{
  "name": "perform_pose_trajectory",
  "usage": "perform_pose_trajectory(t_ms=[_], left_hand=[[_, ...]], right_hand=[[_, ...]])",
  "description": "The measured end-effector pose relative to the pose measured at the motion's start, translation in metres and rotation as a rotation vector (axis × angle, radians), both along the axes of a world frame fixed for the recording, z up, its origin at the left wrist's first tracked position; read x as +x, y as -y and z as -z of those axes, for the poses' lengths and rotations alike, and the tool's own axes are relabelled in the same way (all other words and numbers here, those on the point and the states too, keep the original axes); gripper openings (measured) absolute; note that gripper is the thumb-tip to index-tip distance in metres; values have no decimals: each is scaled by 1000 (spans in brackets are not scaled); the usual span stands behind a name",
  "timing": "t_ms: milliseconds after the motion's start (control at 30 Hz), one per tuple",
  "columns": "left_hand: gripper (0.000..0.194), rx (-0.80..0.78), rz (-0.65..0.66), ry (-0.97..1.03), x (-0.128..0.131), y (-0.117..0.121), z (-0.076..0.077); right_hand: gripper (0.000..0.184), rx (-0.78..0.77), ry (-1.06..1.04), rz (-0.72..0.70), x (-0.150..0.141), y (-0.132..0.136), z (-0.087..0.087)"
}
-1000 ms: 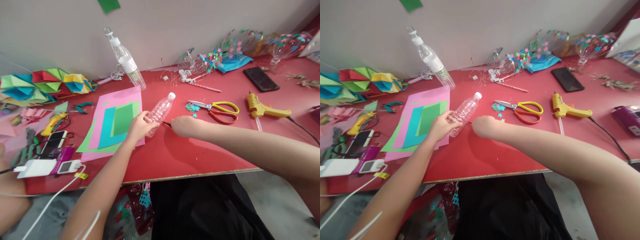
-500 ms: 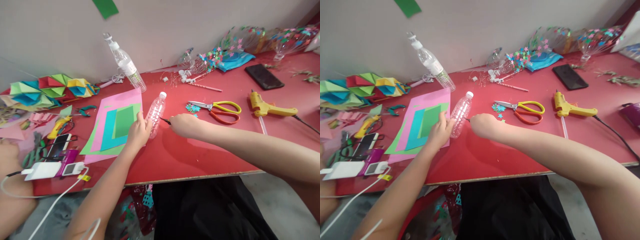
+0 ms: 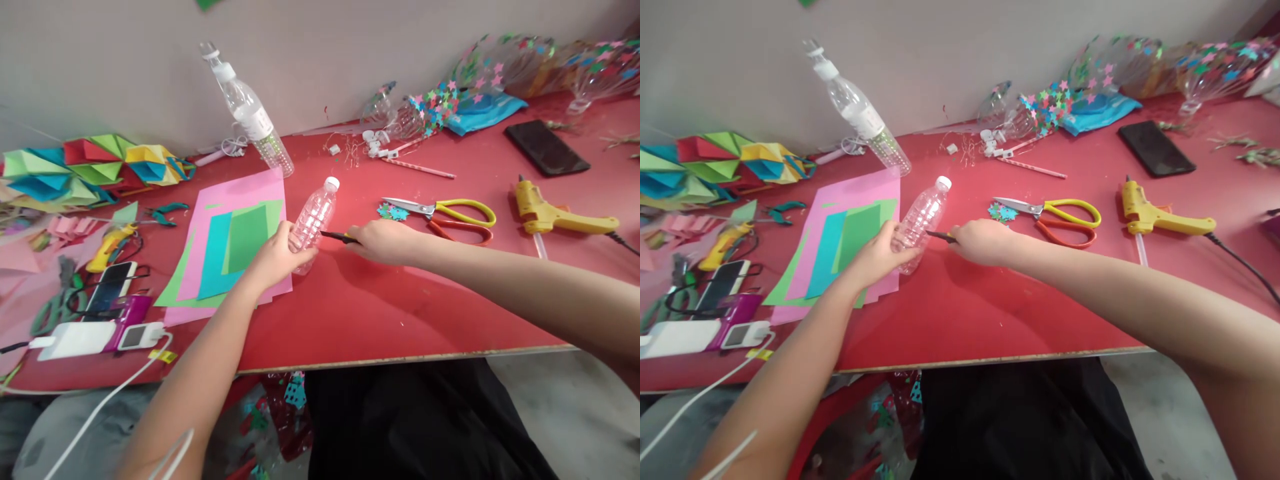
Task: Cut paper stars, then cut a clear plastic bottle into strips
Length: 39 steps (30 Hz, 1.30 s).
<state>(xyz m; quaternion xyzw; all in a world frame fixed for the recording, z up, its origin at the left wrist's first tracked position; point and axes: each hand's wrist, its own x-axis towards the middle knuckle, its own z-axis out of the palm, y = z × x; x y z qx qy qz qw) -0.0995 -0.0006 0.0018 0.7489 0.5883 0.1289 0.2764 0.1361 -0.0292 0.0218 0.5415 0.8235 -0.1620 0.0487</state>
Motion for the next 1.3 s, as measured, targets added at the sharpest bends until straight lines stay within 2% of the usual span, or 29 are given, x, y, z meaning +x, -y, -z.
perform_pose_trajectory(t_ms=[133,367,567,800,1000,1100,1200,1267,1300], left_hand=[[44,-11,11,-2,3,1,-2],[44,-19,-6,-54,9,3,-8],[43,-16,-5,-64,9,4,-8],[32,9,46,-158,12,5,-14],[31,64,-1,-246,22,9,-13],[35,78,-20,-228,25,11,-12],[37,88,-17,-208,27,13,-10],[36,114,-4,-218,28,14,-9],[36,137,5,-230,28,14,-8]], right_hand=[[39,3,-77,70,2,2,7],[38,16,-90,57,-9,0,-5],[37,-12,-68,69,-3,6,-4],[36,91,28,60,-11,7,-2],[29,192,99,-53,-18,10,-1],[28,77,76,-54,-19,7,-13],[29,-118,56,-34,-20,-1,-28],[29,-281,59,-33,-21,-6,-33],[28,-297,57,-53,-21,-7,-33]])
